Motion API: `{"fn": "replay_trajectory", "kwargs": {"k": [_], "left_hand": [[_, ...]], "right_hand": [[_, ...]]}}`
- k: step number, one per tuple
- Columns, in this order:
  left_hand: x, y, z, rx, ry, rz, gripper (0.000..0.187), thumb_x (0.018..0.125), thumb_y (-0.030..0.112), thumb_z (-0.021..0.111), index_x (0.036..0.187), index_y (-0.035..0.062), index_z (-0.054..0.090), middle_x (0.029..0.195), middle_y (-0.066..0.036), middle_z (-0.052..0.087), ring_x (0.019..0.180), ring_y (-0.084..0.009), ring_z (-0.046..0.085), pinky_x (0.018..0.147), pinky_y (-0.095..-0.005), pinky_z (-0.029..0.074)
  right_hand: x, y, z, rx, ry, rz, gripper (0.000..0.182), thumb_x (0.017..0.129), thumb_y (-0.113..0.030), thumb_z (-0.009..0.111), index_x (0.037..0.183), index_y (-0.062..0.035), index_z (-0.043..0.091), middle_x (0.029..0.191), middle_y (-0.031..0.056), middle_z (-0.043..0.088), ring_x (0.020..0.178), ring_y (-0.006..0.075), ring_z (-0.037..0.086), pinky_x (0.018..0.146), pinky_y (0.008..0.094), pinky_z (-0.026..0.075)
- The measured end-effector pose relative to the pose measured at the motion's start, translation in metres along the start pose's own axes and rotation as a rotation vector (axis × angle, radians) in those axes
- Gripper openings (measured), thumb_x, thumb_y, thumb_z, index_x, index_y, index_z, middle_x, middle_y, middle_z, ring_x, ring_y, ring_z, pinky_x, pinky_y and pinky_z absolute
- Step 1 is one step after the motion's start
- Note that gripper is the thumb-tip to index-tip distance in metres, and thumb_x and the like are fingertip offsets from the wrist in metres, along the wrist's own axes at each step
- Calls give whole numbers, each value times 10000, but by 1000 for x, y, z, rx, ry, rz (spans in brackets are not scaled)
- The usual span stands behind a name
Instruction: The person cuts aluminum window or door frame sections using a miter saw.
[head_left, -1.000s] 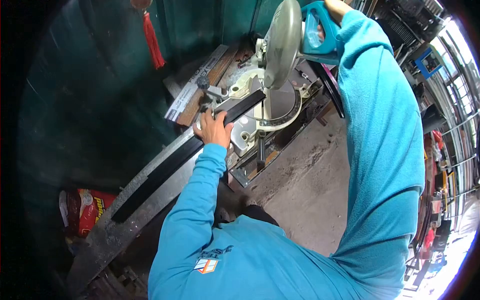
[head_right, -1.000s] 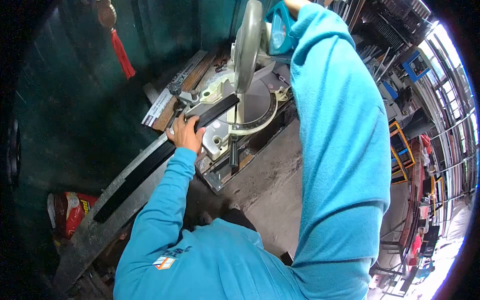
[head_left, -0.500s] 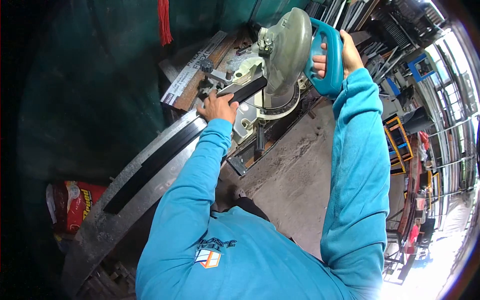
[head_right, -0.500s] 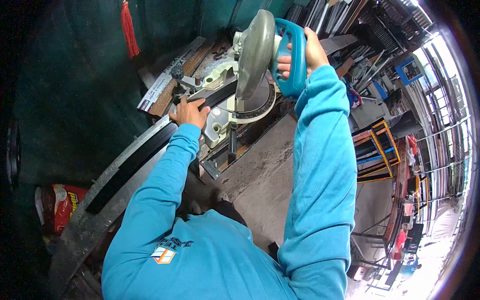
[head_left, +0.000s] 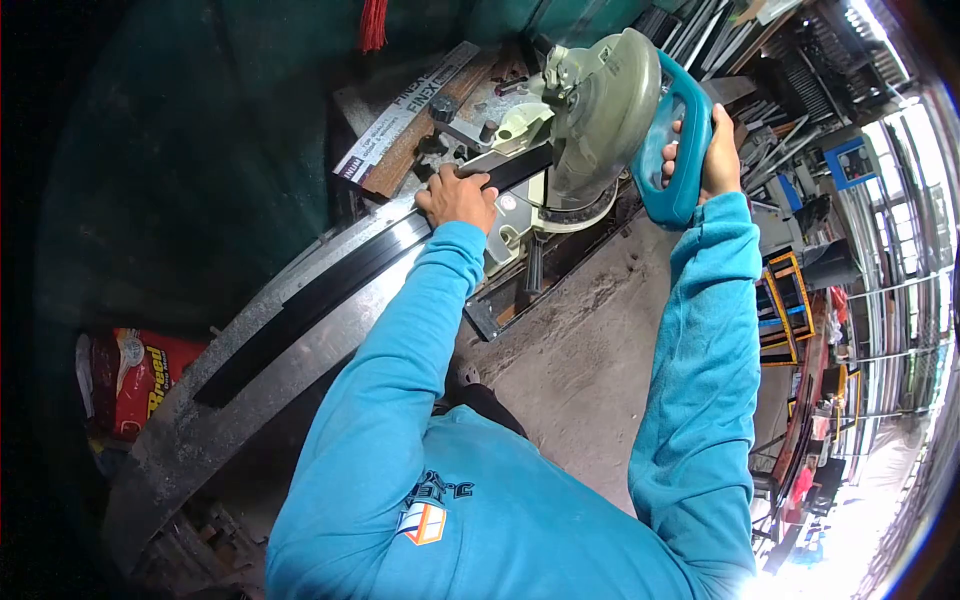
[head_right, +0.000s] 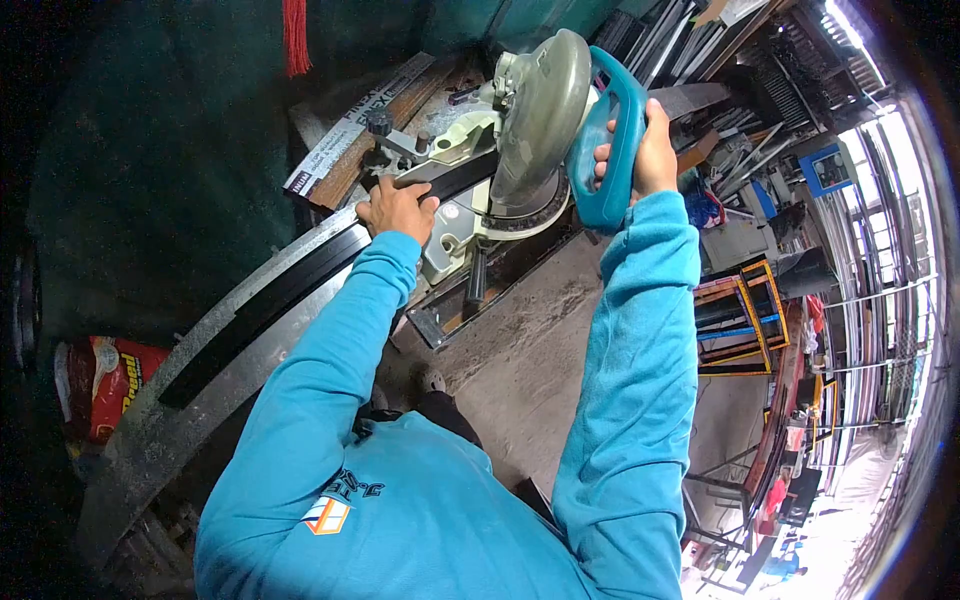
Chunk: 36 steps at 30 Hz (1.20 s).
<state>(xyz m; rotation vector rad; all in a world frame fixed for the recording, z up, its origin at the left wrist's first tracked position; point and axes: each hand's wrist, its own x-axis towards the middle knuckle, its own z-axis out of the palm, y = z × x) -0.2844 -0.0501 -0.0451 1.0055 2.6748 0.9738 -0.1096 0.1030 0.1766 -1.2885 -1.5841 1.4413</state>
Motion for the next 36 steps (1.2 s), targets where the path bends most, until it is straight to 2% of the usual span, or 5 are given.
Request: {"fn": "replay_trajectory", "kwargs": {"k": [7,9,13,15,36], "left_hand": [[-1,1,1,16,35,23,250,830,337,730,1073,280,745,1211,-107,535,1153,-269,481,944,-454,308],[1,2,0,16,28,21,250,830,339,730,1072,278,746,1211,-110,533,1154,-271,480,945,-449,310],[0,3,-2,8,-3,4,251,830,338,731,1071,269,748,1213,-115,528,1159,-275,474,949,-436,312],[0,2,-2,-6,-5,2,254,830,337,733,1073,267,748,1217,-116,526,1161,-275,472,950,-437,311],[-1,2,-2,-21,-3,14,251,826,319,735,1068,254,754,1225,-129,522,1165,-281,465,955,-435,302]], "right_hand": [[-6,16,3,74,45,-19,707,912,-672,363,1047,-16,587,678,127,613,515,208,578,498,342,501],[-6,18,3,56,59,-20,669,917,-689,332,1005,-71,573,656,93,607,503,209,578,479,356,476],[-9,25,5,63,59,-23,662,915,-690,337,1007,-78,573,656,92,606,503,208,579,477,359,476],[-11,26,5,78,56,-40,695,915,-675,355,1028,-25,570,663,121,598,512,207,574,484,348,488],[-17,37,9,83,82,-43,711,914,-679,345,1057,-21,571,669,118,599,530,208,583,511,358,502]]}}
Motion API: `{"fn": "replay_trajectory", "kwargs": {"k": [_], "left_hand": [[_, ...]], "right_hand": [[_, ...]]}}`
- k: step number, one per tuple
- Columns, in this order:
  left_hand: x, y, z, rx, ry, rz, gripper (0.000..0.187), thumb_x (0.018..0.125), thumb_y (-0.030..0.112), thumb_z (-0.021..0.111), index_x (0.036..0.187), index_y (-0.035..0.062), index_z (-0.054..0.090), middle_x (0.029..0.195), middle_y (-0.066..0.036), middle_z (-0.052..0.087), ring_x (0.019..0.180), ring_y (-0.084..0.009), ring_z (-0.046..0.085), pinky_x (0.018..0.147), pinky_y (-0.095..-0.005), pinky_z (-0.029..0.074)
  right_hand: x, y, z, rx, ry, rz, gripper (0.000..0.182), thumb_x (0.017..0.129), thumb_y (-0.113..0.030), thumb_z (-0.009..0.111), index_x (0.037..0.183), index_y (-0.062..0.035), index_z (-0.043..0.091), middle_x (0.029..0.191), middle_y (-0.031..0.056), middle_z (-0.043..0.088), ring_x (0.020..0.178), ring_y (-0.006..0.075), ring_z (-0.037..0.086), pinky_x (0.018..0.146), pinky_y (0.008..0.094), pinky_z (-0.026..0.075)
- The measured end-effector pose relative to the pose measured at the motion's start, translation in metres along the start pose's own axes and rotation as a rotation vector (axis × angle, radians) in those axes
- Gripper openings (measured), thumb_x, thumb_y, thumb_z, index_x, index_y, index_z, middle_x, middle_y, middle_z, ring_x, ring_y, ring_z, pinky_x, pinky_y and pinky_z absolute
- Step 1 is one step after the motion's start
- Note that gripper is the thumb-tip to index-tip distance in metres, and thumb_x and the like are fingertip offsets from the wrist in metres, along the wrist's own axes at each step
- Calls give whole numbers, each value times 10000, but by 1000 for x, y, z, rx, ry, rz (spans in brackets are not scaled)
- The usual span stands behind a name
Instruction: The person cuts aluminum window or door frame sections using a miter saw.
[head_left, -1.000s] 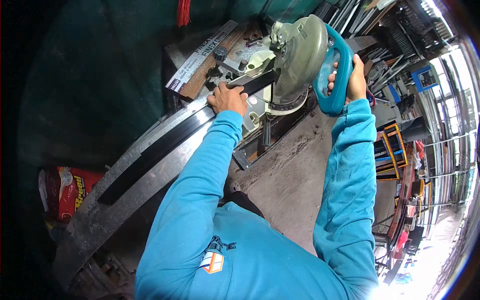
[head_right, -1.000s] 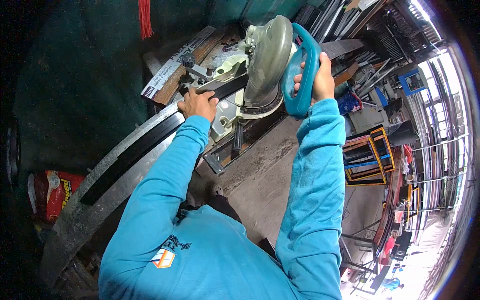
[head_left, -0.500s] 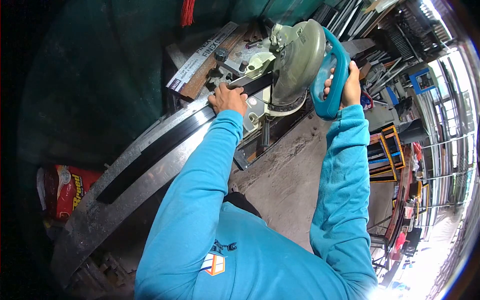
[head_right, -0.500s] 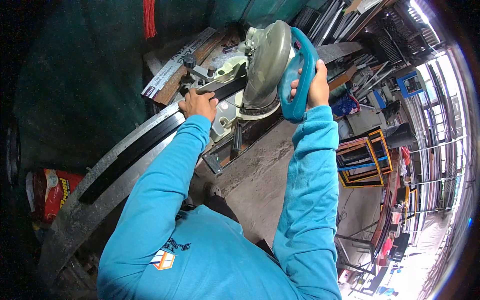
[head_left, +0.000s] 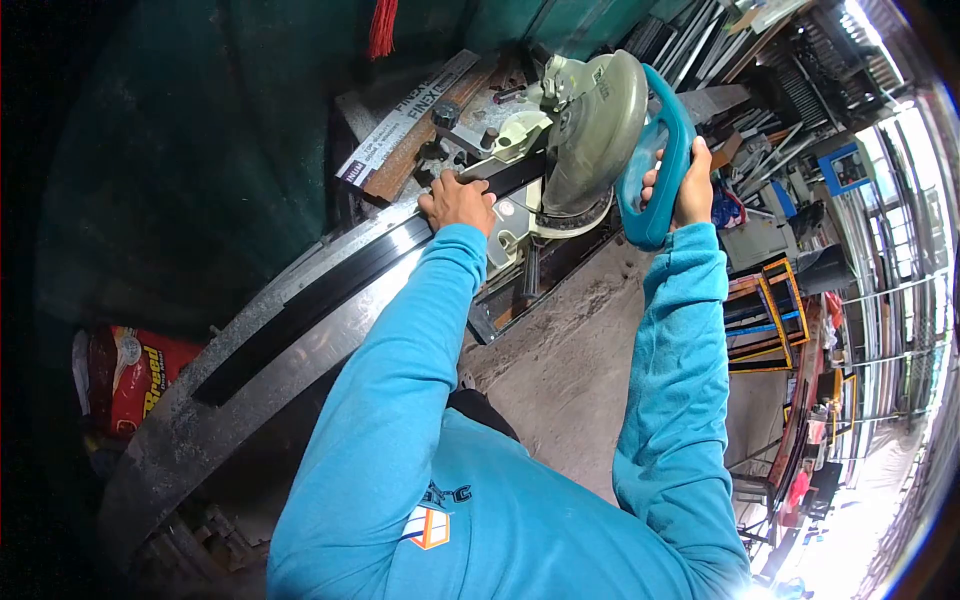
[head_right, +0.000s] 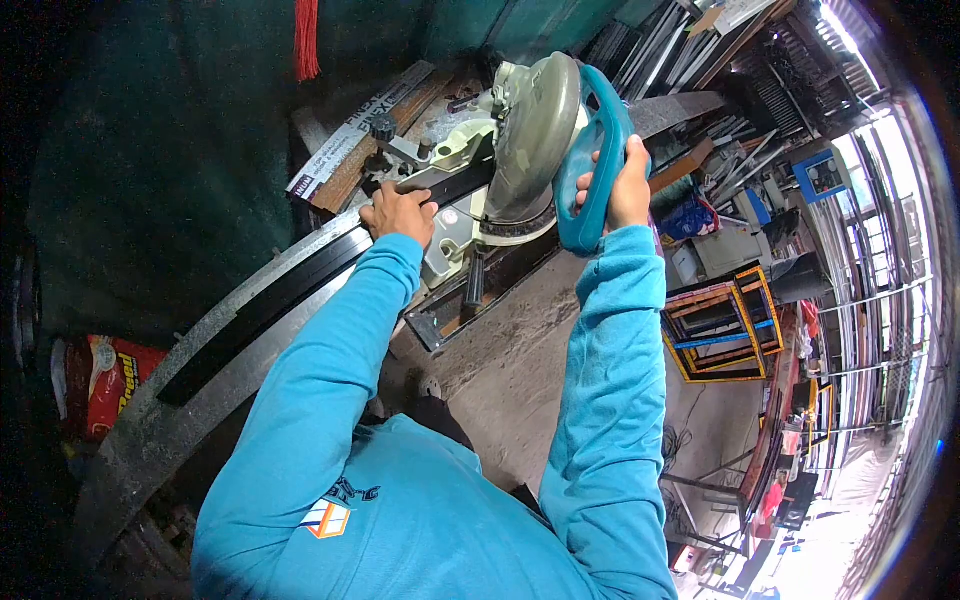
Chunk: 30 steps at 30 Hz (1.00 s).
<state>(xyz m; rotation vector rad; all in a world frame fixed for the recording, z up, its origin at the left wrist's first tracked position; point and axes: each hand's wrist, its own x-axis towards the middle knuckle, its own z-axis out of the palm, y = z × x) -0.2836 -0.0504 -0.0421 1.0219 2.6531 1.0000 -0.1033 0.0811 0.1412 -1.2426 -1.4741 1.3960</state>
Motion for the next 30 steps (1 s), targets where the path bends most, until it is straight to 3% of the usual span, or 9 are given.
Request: {"fn": "replay_trajectory", "kwargs": {"k": [30], "left_hand": [[1,-1,0,-24,-3,1,234,834,313,732,1056,242,756,1211,-121,519,1155,-280,453,959,-431,296]], "right_hand": [[-3,26,0,-1,30,-42,718,934,-674,322,1043,-10,572,680,118,614,531,204,587,519,330,493]]}}
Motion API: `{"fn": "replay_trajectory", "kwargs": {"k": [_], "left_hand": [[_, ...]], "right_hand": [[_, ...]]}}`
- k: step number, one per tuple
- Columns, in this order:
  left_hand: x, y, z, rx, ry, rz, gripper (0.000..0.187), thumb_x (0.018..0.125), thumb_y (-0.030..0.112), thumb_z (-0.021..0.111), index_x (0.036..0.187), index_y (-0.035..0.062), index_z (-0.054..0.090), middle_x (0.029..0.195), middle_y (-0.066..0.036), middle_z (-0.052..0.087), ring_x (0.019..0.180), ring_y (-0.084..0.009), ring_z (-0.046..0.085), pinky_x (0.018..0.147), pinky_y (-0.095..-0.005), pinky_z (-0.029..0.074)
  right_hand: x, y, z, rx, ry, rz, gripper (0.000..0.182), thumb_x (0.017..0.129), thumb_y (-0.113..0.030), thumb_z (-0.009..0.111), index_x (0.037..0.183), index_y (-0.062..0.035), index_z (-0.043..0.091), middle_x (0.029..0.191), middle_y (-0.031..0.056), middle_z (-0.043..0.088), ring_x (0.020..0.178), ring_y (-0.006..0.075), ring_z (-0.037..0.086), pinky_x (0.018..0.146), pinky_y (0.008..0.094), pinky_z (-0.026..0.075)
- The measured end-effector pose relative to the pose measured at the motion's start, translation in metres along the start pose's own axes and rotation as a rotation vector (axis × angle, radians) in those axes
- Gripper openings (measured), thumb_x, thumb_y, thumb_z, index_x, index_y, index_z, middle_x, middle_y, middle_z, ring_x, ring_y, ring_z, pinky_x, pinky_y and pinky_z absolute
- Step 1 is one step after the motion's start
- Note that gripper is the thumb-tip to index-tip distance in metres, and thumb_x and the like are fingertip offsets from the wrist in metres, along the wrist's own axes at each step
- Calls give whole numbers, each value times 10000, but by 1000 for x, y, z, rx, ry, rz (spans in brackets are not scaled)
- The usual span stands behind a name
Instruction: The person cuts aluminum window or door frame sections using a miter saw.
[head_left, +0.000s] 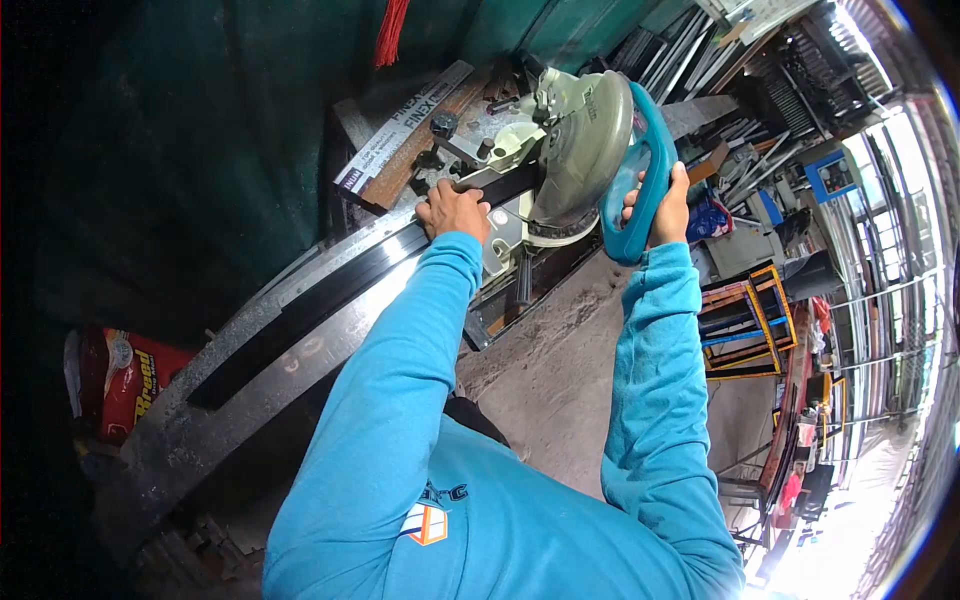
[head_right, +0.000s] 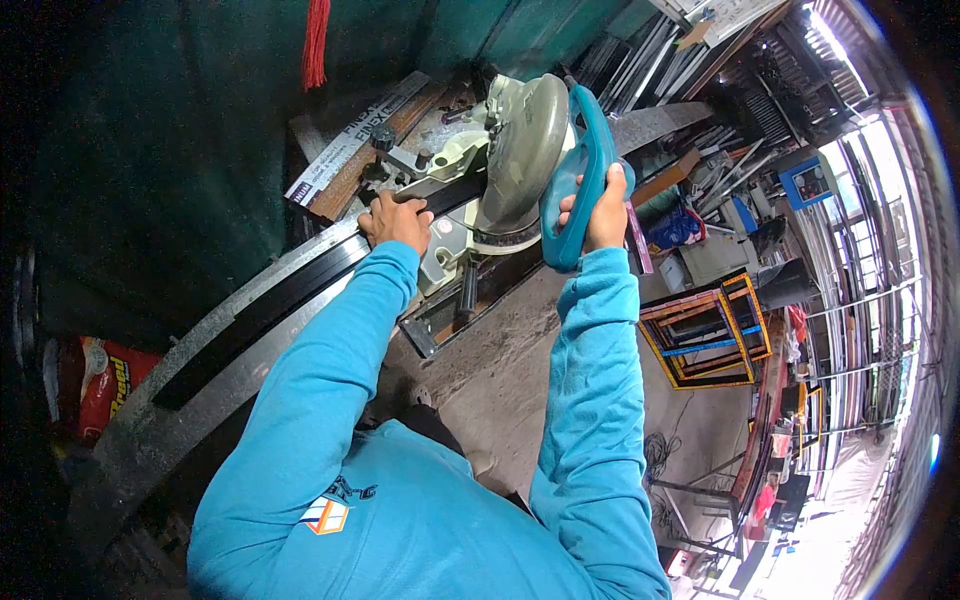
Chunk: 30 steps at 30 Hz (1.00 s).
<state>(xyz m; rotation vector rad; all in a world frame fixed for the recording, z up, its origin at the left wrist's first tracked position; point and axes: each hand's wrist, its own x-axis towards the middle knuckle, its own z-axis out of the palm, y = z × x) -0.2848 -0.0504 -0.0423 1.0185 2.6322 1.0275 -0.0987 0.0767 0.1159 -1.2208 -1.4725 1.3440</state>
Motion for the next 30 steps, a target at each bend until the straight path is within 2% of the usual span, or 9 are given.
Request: {"fn": "replay_trajectory", "kwargs": {"k": [8,13,17,19,23,25,27,28,30], "left_hand": [[-3,0,-2,-18,9,17,239,829,312,722,1048,224,758,1226,-131,525,1162,-293,454,972,-432,300],[-3,0,-5,-29,-8,7,238,850,294,706,1070,212,745,1233,-104,525,1200,-276,440,988,-445,288],[-7,-2,-4,-1,-15,8,256,851,304,701,1088,215,737,1273,-87,518,1239,-274,421,1004,-479,285],[-17,-7,-1,48,65,59,286,843,312,706,1110,215,728,1359,-109,478,1293,-289,381,1027,-498,264],[-52,-18,-9,139,104,231,364,809,335,703,1148,203,707,1443,-187,393,1350,-361,313,1036,-606,210],[-69,-23,-17,192,77,304,392,824,350,693,1186,199,678,1406,-205,413,1335,-380,322,1026,-628,223],[-78,-35,-11,289,81,367,404,842,364,683,1207,193,662,1331,-193,488,1280,-350,405,1022,-600,251],[-80,-40,-11,298,111,445,392,877,341,655,1234,182,642,1140,-159,595,1089,-319,548,974,-537,326],[-75,-38,-21,364,46,465,377,891,319,642,1239,175,635,1055,-146,609,989,-310,576,937,-510,353]], "right_hand": [[-4,34,2,61,12,-39,684,946,-642,325,1015,-8,573,649,137,611,497,224,581,496,348,487],[9,-12,-2,-37,-11,-1,713,910,-692,337,997,-21,564,653,155,616,500,239,585,492,365,498],[37,-68,-9,-80,-135,107,750,892,-721,327,1040,-19,546,775,219,633,562,306,616,508,431,518],[46,-99,-4,-85,-144,192,827,893,-727,311,1146,29,530,947,301,626,628,382,645,568,490,548],[108,-127,-11,-310,-151,-86,774,949,-663,295,1031,26,638,876,223,669,710,317,668,632,444,563],[186,-129,-18,-367,-16,-329,533,980,-473,473,924,14,682,855,156,694,726,268,671,663,388,554],[152,-162,-9,-789,210,-431,568,773,-433,697,1117,19,680,1141,279,646,1123,376,615,947,373,488],[137,-171,-5,-859,161,-445,601,785,-478,666,1113,25,680,1156,282,640,1135,377,607,961,375,477],[97,-186,5,-908,129,-464,628,795,-472,667,1179,25,650,1210,278,619,1185,364,579,1005,379,446]]}}
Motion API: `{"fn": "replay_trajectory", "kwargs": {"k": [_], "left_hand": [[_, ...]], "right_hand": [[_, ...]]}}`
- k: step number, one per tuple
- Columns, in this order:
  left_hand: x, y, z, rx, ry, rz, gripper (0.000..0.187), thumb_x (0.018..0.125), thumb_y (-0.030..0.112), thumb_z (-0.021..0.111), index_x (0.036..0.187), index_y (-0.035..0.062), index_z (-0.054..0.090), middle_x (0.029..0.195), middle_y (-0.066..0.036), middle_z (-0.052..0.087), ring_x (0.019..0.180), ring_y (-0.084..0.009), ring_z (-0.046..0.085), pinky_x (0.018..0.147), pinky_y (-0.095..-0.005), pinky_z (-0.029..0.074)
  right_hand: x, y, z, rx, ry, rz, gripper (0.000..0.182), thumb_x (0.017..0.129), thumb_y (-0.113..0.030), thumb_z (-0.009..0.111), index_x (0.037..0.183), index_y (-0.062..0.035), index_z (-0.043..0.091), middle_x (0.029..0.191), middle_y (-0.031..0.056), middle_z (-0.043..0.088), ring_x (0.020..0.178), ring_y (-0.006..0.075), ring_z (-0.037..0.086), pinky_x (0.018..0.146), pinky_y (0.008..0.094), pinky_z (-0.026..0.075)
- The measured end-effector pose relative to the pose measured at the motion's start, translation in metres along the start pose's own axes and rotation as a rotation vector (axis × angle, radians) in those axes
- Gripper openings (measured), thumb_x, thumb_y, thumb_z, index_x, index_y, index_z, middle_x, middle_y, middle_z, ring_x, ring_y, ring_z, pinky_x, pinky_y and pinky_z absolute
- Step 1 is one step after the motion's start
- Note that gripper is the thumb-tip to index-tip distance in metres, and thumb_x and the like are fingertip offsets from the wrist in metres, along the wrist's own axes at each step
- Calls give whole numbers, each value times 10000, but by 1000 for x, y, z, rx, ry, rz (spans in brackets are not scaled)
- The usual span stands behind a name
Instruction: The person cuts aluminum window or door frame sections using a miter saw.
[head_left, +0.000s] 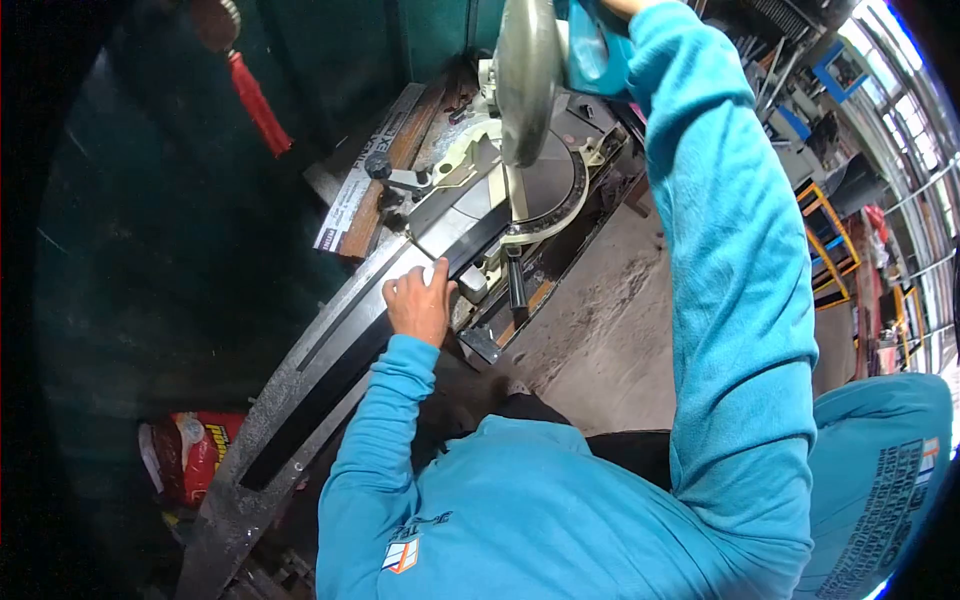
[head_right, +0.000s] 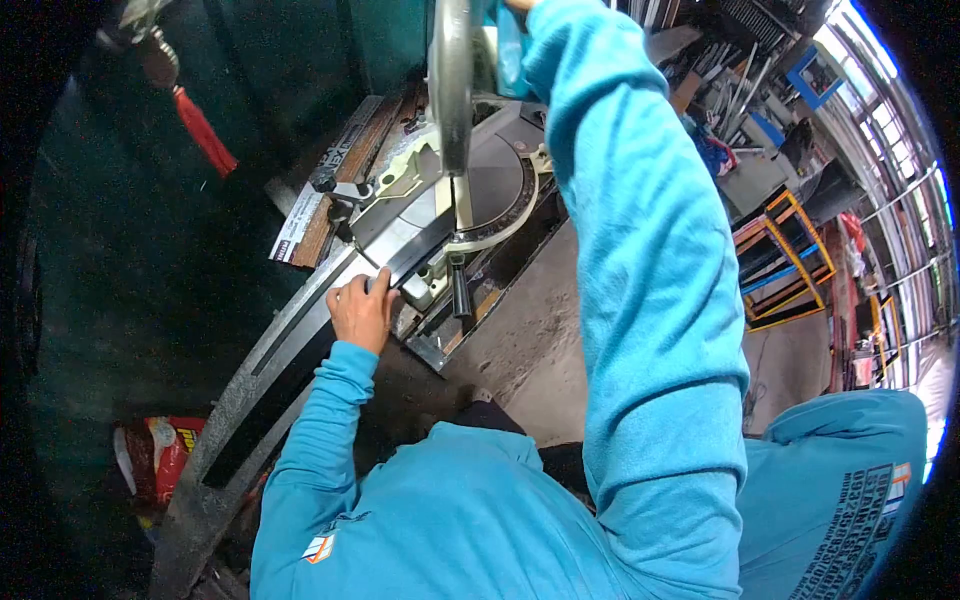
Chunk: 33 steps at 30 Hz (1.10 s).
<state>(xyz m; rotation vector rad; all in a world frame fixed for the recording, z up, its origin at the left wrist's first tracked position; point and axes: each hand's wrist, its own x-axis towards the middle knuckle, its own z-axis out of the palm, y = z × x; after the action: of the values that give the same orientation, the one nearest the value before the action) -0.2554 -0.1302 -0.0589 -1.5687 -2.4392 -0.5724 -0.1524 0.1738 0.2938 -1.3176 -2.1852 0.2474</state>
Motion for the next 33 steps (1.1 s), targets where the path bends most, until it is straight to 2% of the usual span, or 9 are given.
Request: {"fn": "replay_trajectory", "kwargs": {"k": [3,7,10,14,16,17,19,23,33], "left_hand": [[-2,-6,-31,-32,-76,47,312,921,235,613,1218,143,626,891,-148,611,792,-347,600,714,-455,467],[-34,14,-111,-64,-30,116,288,934,234,601,1202,130,623,849,-129,604,761,-351,607,660,-445,492],[-54,23,-135,-63,-46,53,263,942,218,588,1185,122,617,823,-145,629,727,-362,630,624,-443,505],[-74,32,-156,-137,86,-42,254,982,255,538,1119,61,627,846,-180,676,736,-389,669,610,-426,528],[-82,44,-161,-259,203,-106,358,1021,295,467,1054,-14,645,909,-213,689,782,-399,687,651,-413,552],[-87,48,-160,-241,211,-118,358,1021,295,467,1054,-14,645,909,-213,689,782,-399,687,651,-413,552],[-96,52,-151,-254,341,-89,398,1028,302,445,1049,-42,645,911,-218,694,770,-399,694,658,-418,561],[-99,60,-136,-268,386,-25,454,1030,335,424,1041,-62,645,919,-227,694,787,-394,700,679,-408,570],[-97,48,-113,-405,376,29,479,1030,370,423,1049,-60,632,893,-239,685,781,-394,699,667,-401,566]], "right_hand": [[-12,-6,2,82,166,-74,609,788,-400,692,1236,5,615,1256,263,598,1211,354,562,1020,387,438],[-14,2,4,201,208,-191,598,766,-339,711,1243,0,593,1241,240,608,1189,346,571,1014,410,444],[-36,2,5,246,478,-376,483,776,-265,690,1182,-13,624,1148,214,647,1107,337,604,984,409,463],[-74,11,1,462,894,-1056,258,852,-228,644,1008,-25,677,935,161,680,867,260,659,806,379,518],[-118,25,22,729,782,-941,153,855,-165,657,888,-17,680,815,127,686,758,206,666,696,364,522],[-148,33,30,883,597,-786,89,802,-62,689,876,-14,672,810,121,684,757,197,662,687,352,514],[-188,48,46,1122,93,-487,139,844,-88,666,928,22,672,825,115,687,766,181,656,703,311,511],[-230,59,61,1369,-545,-278,210,883,-127,652,997,47,682,892,117,688,837,158,638,766,279,500],[-261,52,69,1324,-285,-278,187,806,-81,741,933,49,699,883,117,695,775,158,655,693,281,508]]}}
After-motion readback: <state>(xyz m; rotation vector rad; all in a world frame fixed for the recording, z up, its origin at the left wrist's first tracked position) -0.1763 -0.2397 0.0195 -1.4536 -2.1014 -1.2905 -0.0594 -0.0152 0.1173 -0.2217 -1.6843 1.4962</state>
